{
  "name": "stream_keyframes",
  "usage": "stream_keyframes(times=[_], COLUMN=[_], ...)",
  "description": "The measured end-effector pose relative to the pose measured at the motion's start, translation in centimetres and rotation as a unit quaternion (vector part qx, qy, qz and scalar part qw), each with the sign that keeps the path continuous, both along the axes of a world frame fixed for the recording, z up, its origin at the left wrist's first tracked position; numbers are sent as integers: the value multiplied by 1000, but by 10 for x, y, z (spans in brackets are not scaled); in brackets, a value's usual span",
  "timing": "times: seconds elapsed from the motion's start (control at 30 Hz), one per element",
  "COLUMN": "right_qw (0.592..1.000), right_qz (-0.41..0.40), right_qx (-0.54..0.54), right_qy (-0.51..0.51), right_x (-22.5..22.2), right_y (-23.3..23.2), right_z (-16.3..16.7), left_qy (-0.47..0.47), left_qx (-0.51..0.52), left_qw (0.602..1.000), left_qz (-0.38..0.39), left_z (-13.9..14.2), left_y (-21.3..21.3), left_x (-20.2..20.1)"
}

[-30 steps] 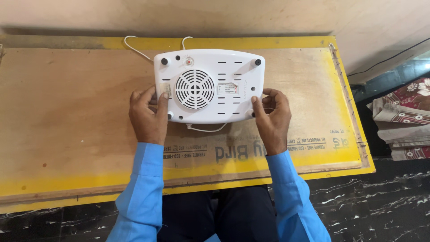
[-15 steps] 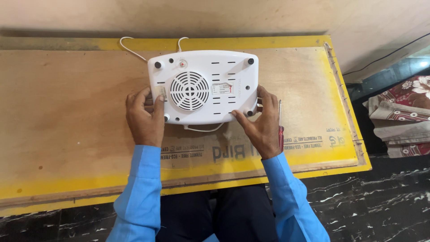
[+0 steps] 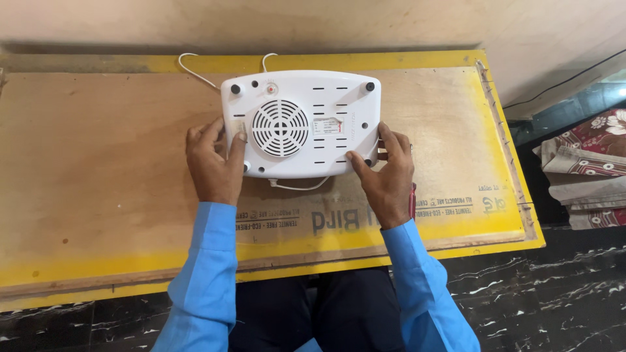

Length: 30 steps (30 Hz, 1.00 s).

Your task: The person services a small white electric appliance on a table. They manipulate the motor, wires and switch components inside the open housing with their hands, tighten parts using a red screwdriver, then flip the appliance over and drive screws into its base to reassemble it.

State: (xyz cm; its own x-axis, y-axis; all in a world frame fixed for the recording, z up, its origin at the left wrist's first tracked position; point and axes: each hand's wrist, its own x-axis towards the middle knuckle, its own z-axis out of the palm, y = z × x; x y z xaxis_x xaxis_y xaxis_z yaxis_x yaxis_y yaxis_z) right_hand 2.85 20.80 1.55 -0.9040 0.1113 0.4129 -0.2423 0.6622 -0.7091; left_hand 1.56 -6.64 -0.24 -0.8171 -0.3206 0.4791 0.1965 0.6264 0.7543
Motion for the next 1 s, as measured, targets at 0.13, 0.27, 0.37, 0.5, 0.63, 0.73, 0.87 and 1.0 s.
stream_keyframes(times=[0.13,0.27,0.37,0.5,0.63,0.73,0.87,1.0], right_qw=[1000,1000,1000,998,1000,998,998,999], right_qz=[-12,-10,-6,-4,-21,-15,-26,-26], right_qx=[1,8,18,46,18,51,45,19], right_qy=[-3,-4,-4,37,10,34,38,39], right_x=[1,3,4,11,12,13,15,12], right_y=[-2,-2,-1,-8,-9,-10,-11,-13], right_z=[-2,-5,-5,-7,-6,-4,0,3], left_qy=[-12,-7,-23,-31,-17,7,38,18], left_qx=[85,50,72,44,-6,-34,2,20], left_qw=[996,998,997,998,999,999,999,1000], left_qz=[-28,-22,-36,-34,-32,-25,-22,-15], left_z=[-5,-5,-4,0,1,0,-3,-2], left_y=[1,-3,-5,-9,-6,-4,0,0], left_x=[-2,-5,-7,-11,-8,-11,-8,-6])
